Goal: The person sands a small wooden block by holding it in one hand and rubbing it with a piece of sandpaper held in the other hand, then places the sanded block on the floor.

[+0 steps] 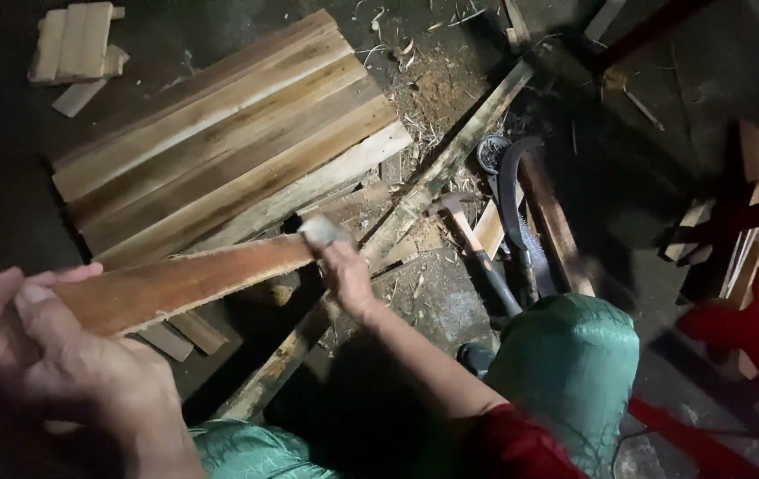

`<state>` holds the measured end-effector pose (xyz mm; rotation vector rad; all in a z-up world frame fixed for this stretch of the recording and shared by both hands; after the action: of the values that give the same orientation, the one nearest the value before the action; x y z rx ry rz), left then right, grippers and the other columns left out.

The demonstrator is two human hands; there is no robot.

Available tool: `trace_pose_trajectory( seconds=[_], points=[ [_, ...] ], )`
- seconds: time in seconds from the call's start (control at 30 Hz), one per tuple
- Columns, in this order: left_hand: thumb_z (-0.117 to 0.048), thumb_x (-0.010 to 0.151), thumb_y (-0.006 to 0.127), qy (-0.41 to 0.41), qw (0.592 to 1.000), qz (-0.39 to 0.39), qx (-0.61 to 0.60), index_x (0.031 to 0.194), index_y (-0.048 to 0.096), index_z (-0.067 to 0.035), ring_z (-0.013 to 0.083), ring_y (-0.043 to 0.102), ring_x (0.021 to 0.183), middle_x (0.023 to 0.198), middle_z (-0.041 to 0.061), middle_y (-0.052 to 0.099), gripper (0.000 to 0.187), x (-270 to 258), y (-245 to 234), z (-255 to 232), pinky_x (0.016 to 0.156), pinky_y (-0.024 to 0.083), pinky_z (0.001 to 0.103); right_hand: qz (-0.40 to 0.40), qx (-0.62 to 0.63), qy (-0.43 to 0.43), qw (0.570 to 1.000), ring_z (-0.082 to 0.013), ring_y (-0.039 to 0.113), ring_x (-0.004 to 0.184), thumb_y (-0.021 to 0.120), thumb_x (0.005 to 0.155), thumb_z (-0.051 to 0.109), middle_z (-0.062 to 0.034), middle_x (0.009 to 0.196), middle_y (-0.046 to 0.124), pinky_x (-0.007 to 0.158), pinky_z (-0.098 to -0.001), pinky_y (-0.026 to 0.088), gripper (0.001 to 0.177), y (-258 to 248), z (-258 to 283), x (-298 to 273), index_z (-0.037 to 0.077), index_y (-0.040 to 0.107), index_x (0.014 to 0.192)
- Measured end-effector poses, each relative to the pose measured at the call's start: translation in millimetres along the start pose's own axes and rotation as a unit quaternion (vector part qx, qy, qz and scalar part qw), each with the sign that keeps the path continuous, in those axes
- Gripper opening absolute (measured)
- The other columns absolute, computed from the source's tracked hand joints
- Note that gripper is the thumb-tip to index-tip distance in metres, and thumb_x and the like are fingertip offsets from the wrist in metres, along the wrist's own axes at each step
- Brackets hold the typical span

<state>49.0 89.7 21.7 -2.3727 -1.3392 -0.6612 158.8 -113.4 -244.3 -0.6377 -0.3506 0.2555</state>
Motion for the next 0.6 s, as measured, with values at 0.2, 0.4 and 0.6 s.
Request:
trace_pose_trajectory(
  seconds=[0.2, 0.4, 0.6],
  points=[
    [0.005, 0.112, 0.041, 0.021, 0.999, -0.012, -0.021, 0.127, 0.047, 0.006, 0.0349, 0.065, 0.084, 0.095, 0.026, 0.056, 0.016, -4.8, 2.8, -13.1, 0.093, 0.058, 0.046, 0.044, -0.066, 0.077, 0.994, -0.0208, 0.072, 0.061, 0.06, 0.083, -0.026, -0.0132, 0.104, 0.074, 0.049, -0.0274, 0.07, 0.047, 22.8, -54.8, 6.6, 0.001, 0.065, 0.121],
    [0.001, 0.114, 0.044, 0.005, 1.0, -0.006, -0.024, 0.131, 0.049, 0.001, 0.0322, 0.064, 0.091, 0.105, 0.021, 0.056, 0.017, -3.2, -1.4, -3.0, 0.097, 0.064, 0.049, 0.039, -0.087, -0.013, 0.995, -0.0157, 0.053, 0.054, 0.052, 0.102, -0.004, -0.0028, 0.084, 0.055, 0.035, -0.0283, 0.056, 0.038, 5.5, 12.3, 4.4, 0.009, 0.054, 0.138],
    [0.002, 0.114, 0.041, 0.024, 0.999, -0.012, -0.027, 0.128, 0.045, 0.005, 0.0347, 0.062, 0.088, 0.102, 0.024, 0.054, 0.015, -6.0, 0.7, -10.7, 0.093, 0.058, 0.046, 0.095, -0.08, 0.142, 0.982, -0.0241, 0.072, 0.081, 0.048, 0.08, -0.027, -0.0094, 0.107, 0.074, 0.076, -0.0388, 0.066, 0.063, 2.8, -33.0, 8.6, 0.007, 0.066, 0.129]
  ],
)
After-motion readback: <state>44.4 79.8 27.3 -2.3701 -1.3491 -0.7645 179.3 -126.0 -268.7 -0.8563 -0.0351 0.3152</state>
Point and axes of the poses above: each hand's wrist, its own x-axis towards the middle knuckle, its own y-axis out of the palm, z = x × y, the point moved 7 cm from there along x, towards the middle knuckle
